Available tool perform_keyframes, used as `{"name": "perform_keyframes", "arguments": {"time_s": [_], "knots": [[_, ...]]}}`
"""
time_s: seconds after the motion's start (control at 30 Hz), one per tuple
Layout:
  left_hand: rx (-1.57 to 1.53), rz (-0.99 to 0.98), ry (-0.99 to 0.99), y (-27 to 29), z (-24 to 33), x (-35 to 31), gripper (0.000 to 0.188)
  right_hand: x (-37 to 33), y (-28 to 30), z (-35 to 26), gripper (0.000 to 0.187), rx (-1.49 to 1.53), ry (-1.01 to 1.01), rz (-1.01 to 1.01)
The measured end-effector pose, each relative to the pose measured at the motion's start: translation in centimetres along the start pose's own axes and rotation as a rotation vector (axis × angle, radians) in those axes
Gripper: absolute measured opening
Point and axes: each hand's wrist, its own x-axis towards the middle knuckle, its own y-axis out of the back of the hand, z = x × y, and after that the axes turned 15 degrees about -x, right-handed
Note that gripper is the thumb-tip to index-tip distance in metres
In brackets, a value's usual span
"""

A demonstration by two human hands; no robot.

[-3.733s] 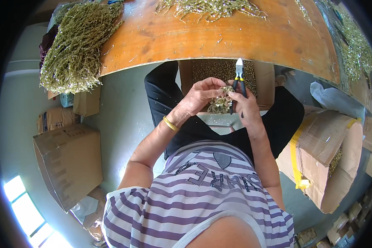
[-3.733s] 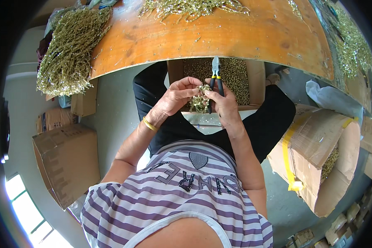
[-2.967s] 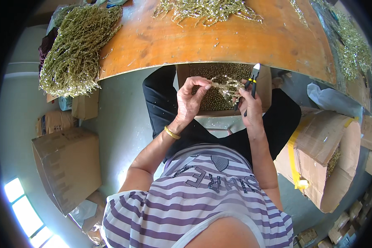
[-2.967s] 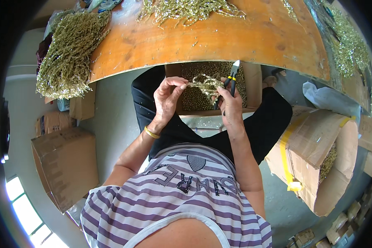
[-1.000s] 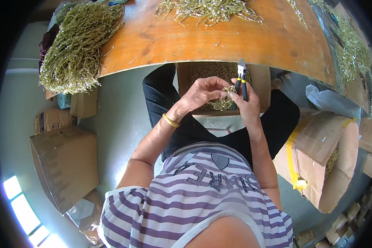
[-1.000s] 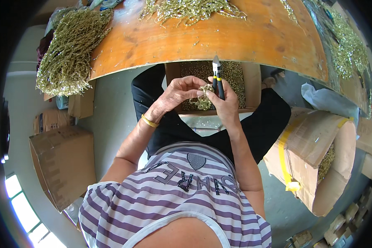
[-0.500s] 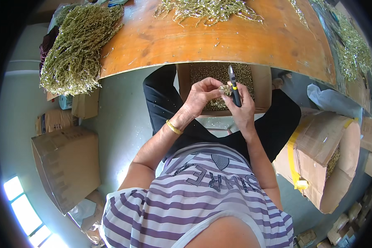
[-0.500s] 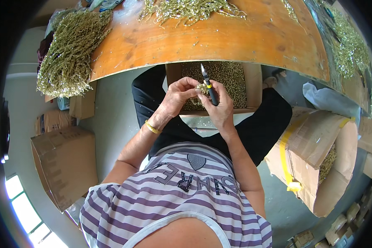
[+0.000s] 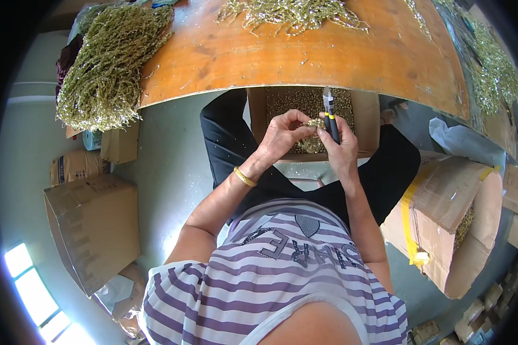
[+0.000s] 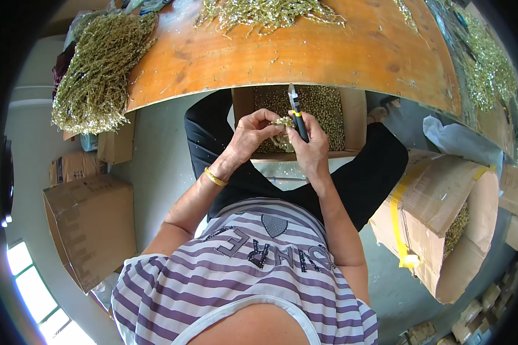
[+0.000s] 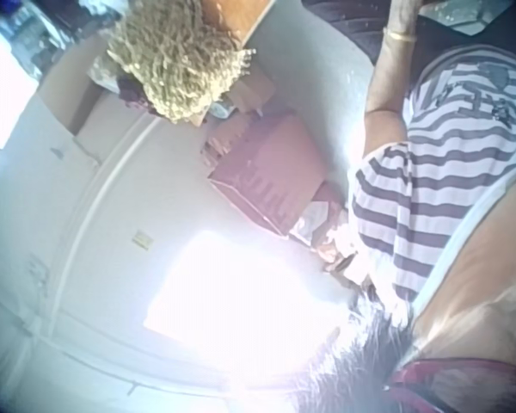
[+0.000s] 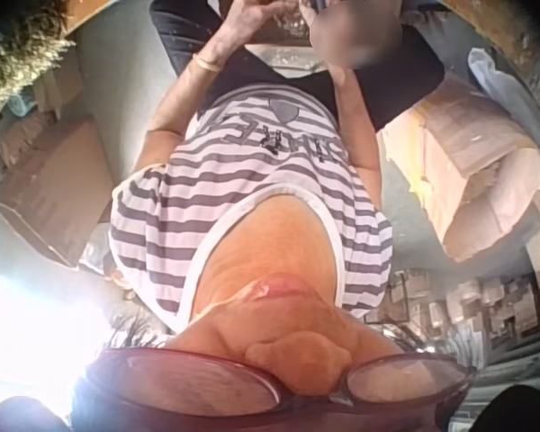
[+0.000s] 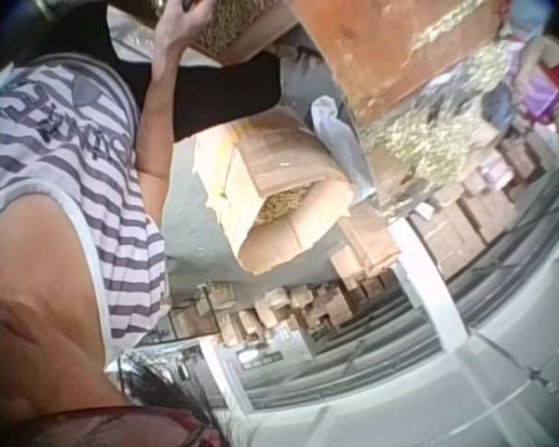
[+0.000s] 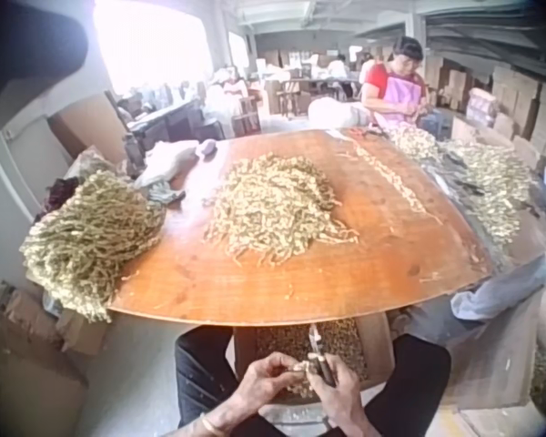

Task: Trimming gold-colored plastic decorative strands with small shears and placing them in a box.

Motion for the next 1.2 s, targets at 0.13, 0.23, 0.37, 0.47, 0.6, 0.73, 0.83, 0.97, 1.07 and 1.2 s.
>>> {"name": "perform_keyframes", "arguments": {"time_s": [0.13, 0.23, 0.37, 0.47, 0.6, 0.73, 0.83, 0.97, 1.07, 1.2], "knots": [[0.064, -0.006, -0.006, 0.1, 0.0, 0.2, 0.014, 0.0, 0.0, 0.0, 0.025, -0.133, 0.023, 0.011], [-0.029, -0.073, -0.022, 0.1, 0.4, 0.2, 0.012, 0.3, 0.3, -0.3, 0.025, -0.132, 0.058, 0.008], [0.008, -0.063, -0.022, 0.4, 0.5, 0.7, 0.011, 0.1, 0.0, -0.4, 0.028, -0.202, 0.104, 0.034], [-0.057, -0.088, 0.003, 0.1, 0.5, 0.7, 0.012, 0.1, 0.1, -0.5, 0.031, -0.355, 0.194, 0.091], [0.035, -0.236, 0.262, 0.0, 1.2, 0.8, 0.019, 0.2, 0.5, -0.4, 0.035, -0.502, 0.303, 0.178], [0.145, -0.231, 0.189, -0.8, 2.2, 0.3, 0.025, 0.2, -0.3, 0.5, 0.035, -0.547, 0.335, 0.248], [-0.136, -0.204, 0.108, -1.3, 2.3, 0.0, 0.025, 0.1, -2.0, 3.8, 0.033, -0.306, 0.050, 0.181], [-0.454, -0.260, 0.168, -2.0, 3.1, -0.8, 0.024, 0.1, -3.2, 9.3, 0.033, -0.179, -0.080, 0.019], [-0.353, -0.259, 0.296, 0.7, 4.4, -1.1, 0.025, 0.6, -1.4, 9.2, 0.030, -0.128, -0.129, 0.120], [-0.031, -0.202, 0.411, 3.6, 6.3, -1.8, 0.024, 1.6, 2.5, 9.2, 0.021, 0.733, -0.471, 0.293]]}}
